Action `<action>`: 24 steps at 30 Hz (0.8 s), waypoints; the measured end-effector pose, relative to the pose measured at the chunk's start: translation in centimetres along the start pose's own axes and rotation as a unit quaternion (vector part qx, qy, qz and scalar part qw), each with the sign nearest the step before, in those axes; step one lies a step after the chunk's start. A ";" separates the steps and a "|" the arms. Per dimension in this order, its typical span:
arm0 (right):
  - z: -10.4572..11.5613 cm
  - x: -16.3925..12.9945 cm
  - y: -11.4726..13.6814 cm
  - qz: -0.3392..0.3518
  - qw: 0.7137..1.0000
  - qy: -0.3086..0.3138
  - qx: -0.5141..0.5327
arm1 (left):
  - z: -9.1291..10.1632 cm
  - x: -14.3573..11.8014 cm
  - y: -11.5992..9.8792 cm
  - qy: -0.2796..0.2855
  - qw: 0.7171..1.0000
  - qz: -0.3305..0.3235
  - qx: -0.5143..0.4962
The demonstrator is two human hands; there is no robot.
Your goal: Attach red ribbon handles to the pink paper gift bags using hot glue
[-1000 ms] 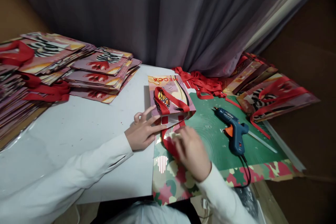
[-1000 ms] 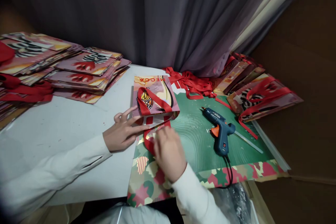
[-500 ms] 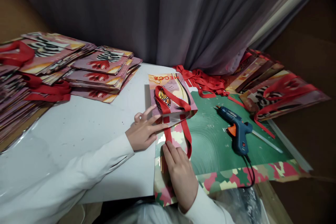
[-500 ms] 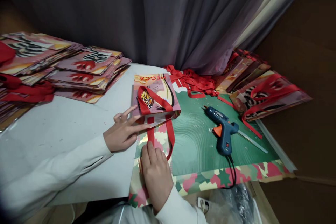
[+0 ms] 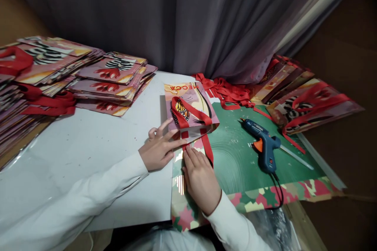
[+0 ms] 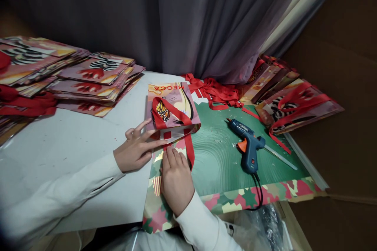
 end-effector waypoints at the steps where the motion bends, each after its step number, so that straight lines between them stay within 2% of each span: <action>1: -0.1 -0.1 0.0 0.002 1.000 0.000 -0.001 | 0.0 0.0 0.0 -0.002 1.000 -0.001 -0.002; 4: 0.5 -0.4 -0.6 0.004 1.000 -0.004 0.018 | -0.1 -0.1 0.0 -0.003 1.000 -0.004 -0.003; 7: 1.2 -0.3 -2.7 -0.045 0.999 -0.015 0.020 | -0.2 -0.1 0.1 -0.003 1.000 -0.006 -0.006; 10: 0.9 -0.1 -4.8 -0.082 0.997 -0.009 0.003 | -0.1 -0.1 0.1 -0.002 1.000 -0.005 -0.007; 15: -0.1 0.2 -5.4 -0.077 0.997 0.016 0.011 | 0.0 -0.1 0.1 -0.003 1.000 -0.008 -0.015; 17: 0.2 0.2 -5.7 -0.070 0.997 0.014 0.033 | 0.0 -0.1 0.1 -0.004 1.000 -0.008 -0.018; 19: 1.0 -0.2 -7.1 -0.078 0.995 -0.016 0.066 | -0.1 -0.1 0.1 -0.005 1.000 -0.005 -0.017; 21: 2.4 -1.3 -10.2 -0.173 0.979 -0.087 0.066 | -0.1 -0.1 0.2 -0.006 1.000 -0.002 -0.018; 22: 3.1 -2.2 -12.4 -0.267 0.954 -0.129 0.041 | -0.1 -0.1 0.2 -0.006 1.000 -0.001 -0.021; 23: 3.7 -3.4 -14.8 -0.383 0.912 -0.147 -0.010 | -0.1 -0.1 0.2 -0.008 1.000 -0.001 -0.026; 24: 4.0 -4.6 -17.1 -0.479 0.868 -0.121 -0.052 | -0.2 -0.1 0.3 -0.009 0.999 -0.002 -0.032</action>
Point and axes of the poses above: each hand's wrist, its own x-axis towards the middle knuckle, its own z-axis out of the back of the hand, y = z × x, the point moved 3 cm from there along x, towards the middle knuckle, and after that the axes turned 9 degrees about -x, right-handed, at the moved point
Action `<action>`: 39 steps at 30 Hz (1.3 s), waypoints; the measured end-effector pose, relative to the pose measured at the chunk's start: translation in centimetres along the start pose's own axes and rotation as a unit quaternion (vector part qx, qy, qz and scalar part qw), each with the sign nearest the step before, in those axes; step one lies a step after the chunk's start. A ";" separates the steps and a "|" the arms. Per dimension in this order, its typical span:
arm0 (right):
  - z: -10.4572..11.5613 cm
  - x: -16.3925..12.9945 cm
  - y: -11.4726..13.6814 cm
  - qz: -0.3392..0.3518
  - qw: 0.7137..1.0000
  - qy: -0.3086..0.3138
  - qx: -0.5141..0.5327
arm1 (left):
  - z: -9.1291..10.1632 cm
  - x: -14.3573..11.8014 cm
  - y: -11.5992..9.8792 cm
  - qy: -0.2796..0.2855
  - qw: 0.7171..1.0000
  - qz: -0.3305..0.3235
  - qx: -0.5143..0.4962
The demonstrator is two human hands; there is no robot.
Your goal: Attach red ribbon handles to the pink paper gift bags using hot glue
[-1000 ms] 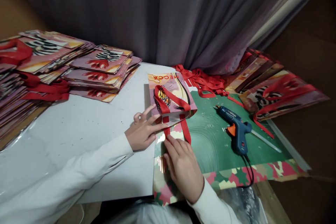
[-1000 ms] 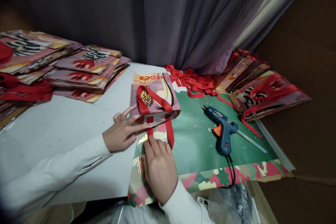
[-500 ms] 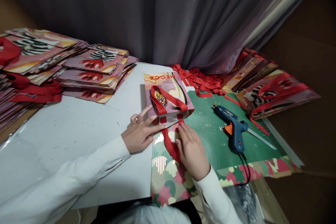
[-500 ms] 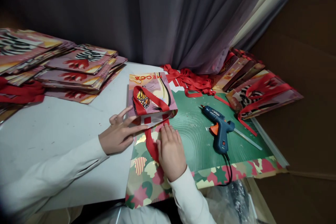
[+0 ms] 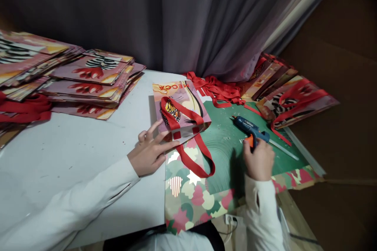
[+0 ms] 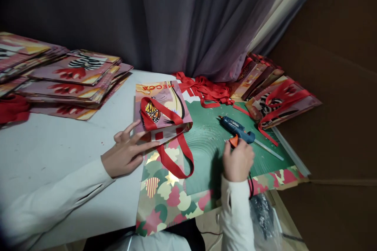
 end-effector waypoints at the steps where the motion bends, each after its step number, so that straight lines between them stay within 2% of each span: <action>1: -0.2 1.2 -2.0 -0.065 0.996 0.030 -0.048 | 0.0 0.0 0.0 -0.002 1.000 -0.001 -0.004; 2: -0.6 2.3 -3.6 -0.095 0.990 0.082 -0.069 | 0.0 0.0 0.1 -0.003 1.000 -0.003 -0.006; 4: -1.5 4.1 -5.9 -0.117 0.976 0.181 -0.038 | -0.1 0.0 0.2 -0.005 1.000 -0.005 -0.004; 7: -2.0 5.7 -7.3 -0.137 0.957 0.252 0.044 | -0.1 0.0 0.3 -0.002 1.000 -0.007 -0.003; 10: -1.3 5.8 -7.2 -0.154 0.949 0.262 0.083 | 0.0 0.1 0.2 0.005 1.000 0.000 -0.001; 13: 0.0 4.1 -6.5 -0.171 0.949 0.201 0.174 | 0.1 0.1 0.0 0.009 1.000 0.003 0.006; 15: 0.7 2.1 -6.2 -0.175 0.930 0.157 0.281 | 0.2 0.1 -0.1 0.010 1.000 0.003 0.009; 18: 1.1 -1.0 -6.3 -0.147 0.894 0.168 0.389 | 0.2 0.1 -0.1 0.011 1.000 0.006 0.006; 20: 1.3 -2.3 -6.6 -0.102 0.888 0.192 0.405 | 0.1 0.1 0.0 0.009 1.000 0.007 0.001; 23: 1.5 -2.9 -6.6 -0.020 0.900 0.227 0.371 | 0.1 0.0 0.1 0.007 1.000 0.008 0.005; 26: 2.0 -2.4 -4.8 0.079 0.899 0.265 0.339 | 0.1 0.0 0.1 0.012 1.000 0.008 0.005; 28: 2.3 -1.9 -2.5 0.166 0.882 0.298 0.326 | 0.2 0.1 0.0 0.013 1.000 0.005 0.004; 32: 2.7 -0.6 1.9 0.327 0.828 0.347 0.295 | 0.5 0.2 -0.2 0.007 1.000 -0.010 0.025; 36: 1.7 1.2 4.1 0.398 0.808 0.337 0.276 | 0.4 0.2 -0.1 0.012 0.999 -0.013 0.041; 39: 0.6 1.7 5.4 0.448 0.771 0.352 0.284 | 0.2 -0.1 0.3 0.012 0.999 -0.022 0.048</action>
Point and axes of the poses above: each hand's wrist, its own x-axis towards the middle knuckle, its own z-axis out of the back of the hand, y = z × x, the point moved 3 cm from there along x, towards the middle knuckle, and after that the axes turned 9 degrees about -x, right-handed, at the moved point
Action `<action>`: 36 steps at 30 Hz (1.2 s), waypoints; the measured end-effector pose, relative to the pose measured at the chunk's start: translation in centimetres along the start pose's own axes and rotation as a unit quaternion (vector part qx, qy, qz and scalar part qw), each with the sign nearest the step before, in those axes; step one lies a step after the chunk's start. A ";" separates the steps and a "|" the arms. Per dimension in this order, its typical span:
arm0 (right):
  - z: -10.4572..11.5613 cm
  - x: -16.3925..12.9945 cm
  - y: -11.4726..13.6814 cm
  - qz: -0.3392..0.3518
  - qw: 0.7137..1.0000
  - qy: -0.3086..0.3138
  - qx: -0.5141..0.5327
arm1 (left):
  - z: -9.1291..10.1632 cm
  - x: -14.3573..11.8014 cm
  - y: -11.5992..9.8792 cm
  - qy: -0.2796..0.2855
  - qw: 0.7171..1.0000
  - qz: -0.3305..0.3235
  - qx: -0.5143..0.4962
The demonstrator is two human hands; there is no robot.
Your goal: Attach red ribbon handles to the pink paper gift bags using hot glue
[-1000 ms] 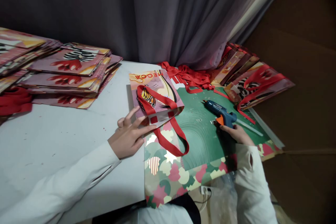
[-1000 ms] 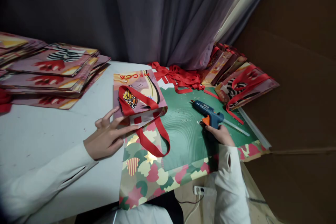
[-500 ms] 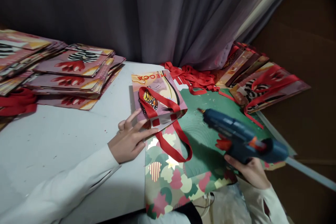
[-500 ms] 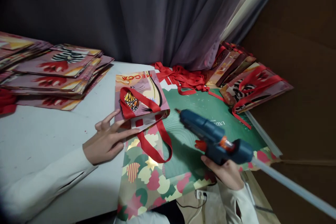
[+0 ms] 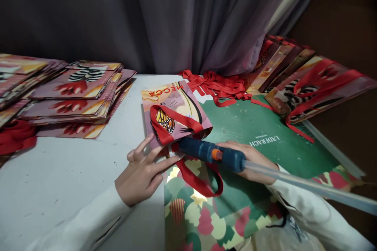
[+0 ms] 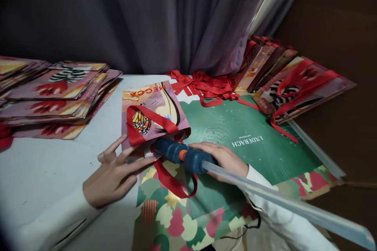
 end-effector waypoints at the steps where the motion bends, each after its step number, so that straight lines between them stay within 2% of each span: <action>1: -0.2 0.5 -0.1 0.016 1.000 0.006 0.010 | -0.1 -0.1 0.1 -0.002 1.000 -0.007 0.006; 10: -1.3 3.8 -0.4 0.025 0.997 0.055 0.054 | -0.2 -0.6 0.1 -0.017 1.000 0.003 -0.014; 15: -1.1 4.6 -0.7 0.018 0.994 0.076 0.074 | -0.5 -1.3 0.3 0.011 0.999 0.029 -0.010; 21: -1.6 5.0 -0.7 0.010 0.991 0.089 0.095 | -0.4 -1.2 0.1 0.021 0.999 0.028 0.000; 27: -1.8 5.2 -0.7 0.007 0.992 0.097 0.079 | -0.4 -1.2 0.0 0.009 1.000 0.023 0.002; 36: -1.6 5.2 -0.9 0.012 0.993 0.101 0.065 | -0.4 -1.3 0.1 0.022 0.999 0.033 0.001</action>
Point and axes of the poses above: each hand's wrist, its own x-axis towards the middle knuckle, its own z-axis out of the back of the hand, y = z × x, the point moved 3 cm from there along x, towards the middle knuckle, and after that the axes turned 9 degrees about -x, right-handed, at the moved point
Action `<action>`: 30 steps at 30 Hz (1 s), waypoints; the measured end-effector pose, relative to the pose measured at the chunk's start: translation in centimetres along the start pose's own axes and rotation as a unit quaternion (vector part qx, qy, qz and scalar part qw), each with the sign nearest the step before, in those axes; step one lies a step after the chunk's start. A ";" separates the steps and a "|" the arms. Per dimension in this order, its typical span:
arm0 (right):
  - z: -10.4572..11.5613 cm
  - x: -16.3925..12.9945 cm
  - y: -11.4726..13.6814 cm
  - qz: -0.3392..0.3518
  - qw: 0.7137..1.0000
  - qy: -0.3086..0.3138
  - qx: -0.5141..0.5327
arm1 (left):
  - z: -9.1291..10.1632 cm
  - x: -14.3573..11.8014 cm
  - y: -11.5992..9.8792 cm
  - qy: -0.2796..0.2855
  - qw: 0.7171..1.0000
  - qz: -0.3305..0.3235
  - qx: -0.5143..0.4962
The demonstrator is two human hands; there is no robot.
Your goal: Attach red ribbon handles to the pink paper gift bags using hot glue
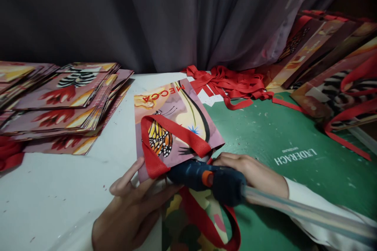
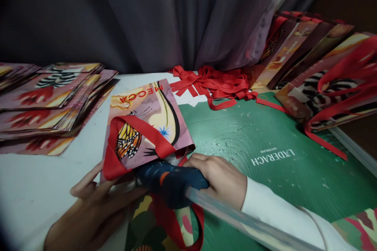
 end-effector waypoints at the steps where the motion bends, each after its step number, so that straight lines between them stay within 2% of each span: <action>1: 0.0 -0.1 -0.1 -0.002 1.000 0.000 -0.004 | 0.0 0.0 0.0 0.004 1.000 0.003 0.001; 6: 0.3 -0.8 -0.5 -0.014 1.000 -0.009 -0.017 | -0.2 -0.2 0.0 0.025 1.000 0.006 0.012; 10: 0.8 -1.3 -0.5 -0.010 1.000 -0.008 -0.022 | 0.0 -0.1 -0.1 0.008 1.000 -0.001 0.014; 15: 1.6 -1.7 -0.3 -0.035 0.999 -0.003 -0.034 | 0.2 0.3 -0.3 0.014 1.000 -0.004 0.004; 30: 3.4 -2.8 2.2 -0.088 0.980 0.014 -0.176 | 0.4 0.8 -1.0 -0.040 0.999 -0.012 -0.014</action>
Point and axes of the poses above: each hand's wrist, its own x-axis towards the middle knuckle, its own z-axis out of the back of the hand, y = z × x, the point moved 3 cm from there along x, towards the middle knuckle, and after that the axes turned 9 degrees about -x, right-handed, at the moved point
